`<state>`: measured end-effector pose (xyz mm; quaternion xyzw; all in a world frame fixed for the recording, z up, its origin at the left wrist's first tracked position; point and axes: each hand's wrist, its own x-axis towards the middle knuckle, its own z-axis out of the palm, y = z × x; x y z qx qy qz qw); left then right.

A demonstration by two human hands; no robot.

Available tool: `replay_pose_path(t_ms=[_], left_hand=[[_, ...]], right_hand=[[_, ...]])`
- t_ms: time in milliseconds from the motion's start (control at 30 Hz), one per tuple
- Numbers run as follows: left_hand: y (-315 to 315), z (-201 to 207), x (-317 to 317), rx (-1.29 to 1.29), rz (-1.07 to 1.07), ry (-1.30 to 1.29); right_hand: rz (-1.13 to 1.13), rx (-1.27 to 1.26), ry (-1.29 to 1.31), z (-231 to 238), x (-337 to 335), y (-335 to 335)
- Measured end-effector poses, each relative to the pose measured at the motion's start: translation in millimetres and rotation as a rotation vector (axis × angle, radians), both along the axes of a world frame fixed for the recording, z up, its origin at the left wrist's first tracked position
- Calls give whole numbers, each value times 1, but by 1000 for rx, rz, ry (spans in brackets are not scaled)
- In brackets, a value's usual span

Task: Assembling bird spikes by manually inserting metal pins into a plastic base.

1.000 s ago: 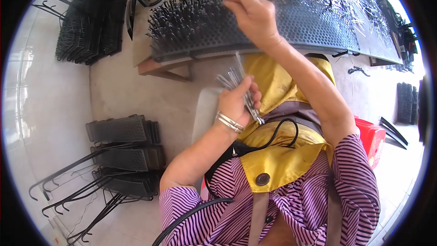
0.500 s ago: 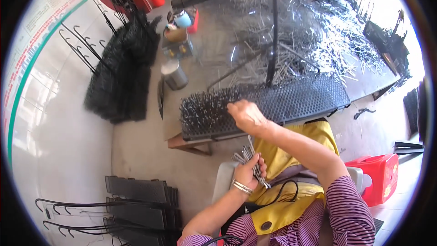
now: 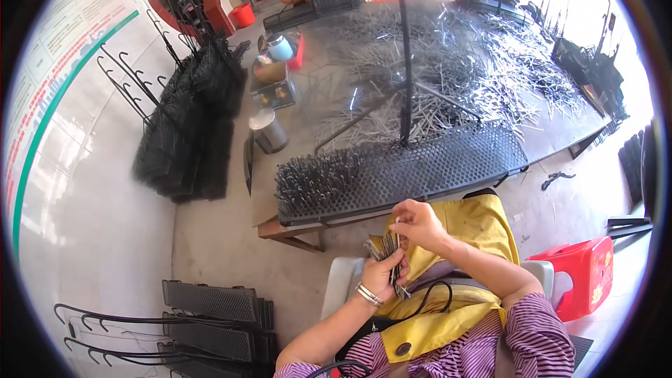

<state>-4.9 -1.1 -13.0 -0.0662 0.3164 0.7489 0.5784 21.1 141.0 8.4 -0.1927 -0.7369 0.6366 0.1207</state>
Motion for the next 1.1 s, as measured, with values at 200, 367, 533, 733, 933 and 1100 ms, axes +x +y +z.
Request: replay_pose_path(t_ms=[200, 367, 533, 733, 933, 1100], left_hand=[[-4, 9, 7, -40, -53, 65], [-6, 5, 5, -150, 29, 158], [-2, 13, -4, -140, 70, 272], [1, 19, -9, -161, 130, 214], [-2, 20, -5, -172, 138, 191], [-3, 21, -2, -161, 133, 241]], right_hand=[[33, -339, -126, 7, 15, 2], [-146, -402, -93, 11, 16, 7], [-125, -294, -20, 24, 9, 11], [-136, -507, -66, 28, 4, 13], [-85, -550, -69, 23, 9, 7], [-51, -425, -119, 23, 12, 5]])
